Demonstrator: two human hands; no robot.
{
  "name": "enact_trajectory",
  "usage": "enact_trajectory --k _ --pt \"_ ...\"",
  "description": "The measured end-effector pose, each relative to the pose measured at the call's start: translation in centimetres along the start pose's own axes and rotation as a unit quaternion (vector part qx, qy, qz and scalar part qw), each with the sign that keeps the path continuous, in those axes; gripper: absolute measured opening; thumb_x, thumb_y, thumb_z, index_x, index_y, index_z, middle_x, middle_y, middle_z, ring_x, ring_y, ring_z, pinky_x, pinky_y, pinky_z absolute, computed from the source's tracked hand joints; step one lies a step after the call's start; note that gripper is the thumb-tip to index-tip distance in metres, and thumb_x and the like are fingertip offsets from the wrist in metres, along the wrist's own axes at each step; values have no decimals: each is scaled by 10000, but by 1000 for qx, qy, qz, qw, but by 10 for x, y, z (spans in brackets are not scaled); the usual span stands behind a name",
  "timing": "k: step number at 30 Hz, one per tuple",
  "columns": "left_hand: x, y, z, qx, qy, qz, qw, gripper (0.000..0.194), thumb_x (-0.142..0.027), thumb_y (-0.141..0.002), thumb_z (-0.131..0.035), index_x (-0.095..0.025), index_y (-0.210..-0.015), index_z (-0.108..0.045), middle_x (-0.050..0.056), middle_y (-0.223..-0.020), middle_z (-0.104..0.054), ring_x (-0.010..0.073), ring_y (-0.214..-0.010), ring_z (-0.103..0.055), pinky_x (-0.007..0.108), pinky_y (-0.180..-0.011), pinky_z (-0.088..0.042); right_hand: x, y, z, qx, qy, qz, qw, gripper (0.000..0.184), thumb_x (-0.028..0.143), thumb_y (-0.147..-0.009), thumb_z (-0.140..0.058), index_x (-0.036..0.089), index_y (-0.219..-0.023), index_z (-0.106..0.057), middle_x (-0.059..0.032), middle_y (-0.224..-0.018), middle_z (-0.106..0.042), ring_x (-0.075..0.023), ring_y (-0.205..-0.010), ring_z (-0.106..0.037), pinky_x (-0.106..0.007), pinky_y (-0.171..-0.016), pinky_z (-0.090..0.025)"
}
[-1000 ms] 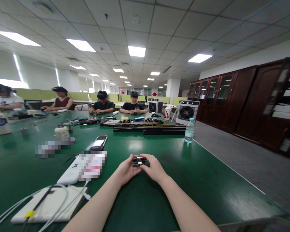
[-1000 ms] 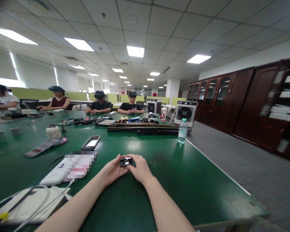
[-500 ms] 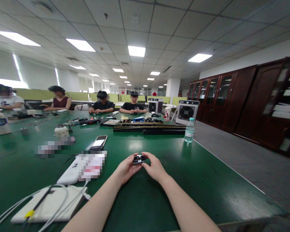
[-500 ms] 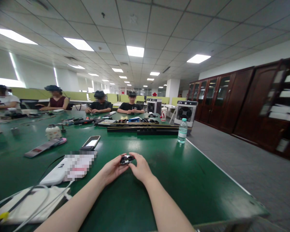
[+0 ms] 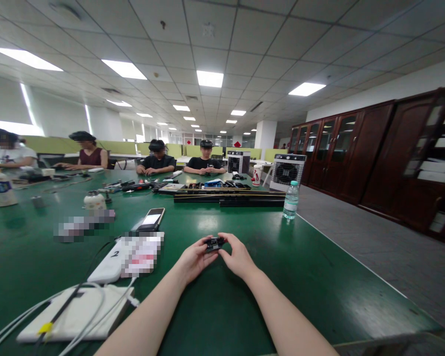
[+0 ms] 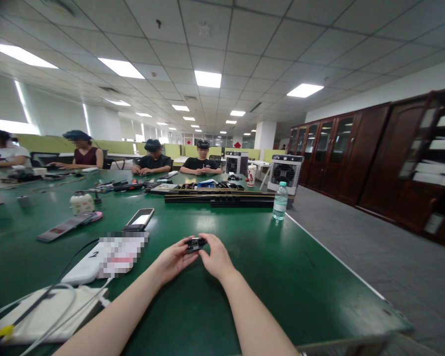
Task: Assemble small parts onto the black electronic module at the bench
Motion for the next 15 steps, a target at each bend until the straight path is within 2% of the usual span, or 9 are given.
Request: enact_trajectory --k 8,15 --pt "4 -5 3 22 20 6 1000 303 -101 -816 -538 -167 -1111 -524 118 -989 -671 183 -791 -691 301 -752 -549 7 0 -1 8 3 21 1000 394 124 -702 -561 205 -1088 -577 -64 -1083 -613 -188 -1041 -556 -384 -960 -440" --pt "1 -3 -3 49 23 2 999 347 -30 -756 -508 -141 -1082 -550 97 -907 -684 179 -771 -686 298 -727 -547 5 0 -4 21 17 14 1000 297 148 -697 -624 217 -985 -645 -85 -1122 -585 -201 -1074 -542 -397 -970 -420"
Point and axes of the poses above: each hand's wrist, its own y-axis away from the middle knuckle, its own z-axis out of the back of the hand, x = y × z, the point moved 10 cm from there along -y, towards the middle knuckle
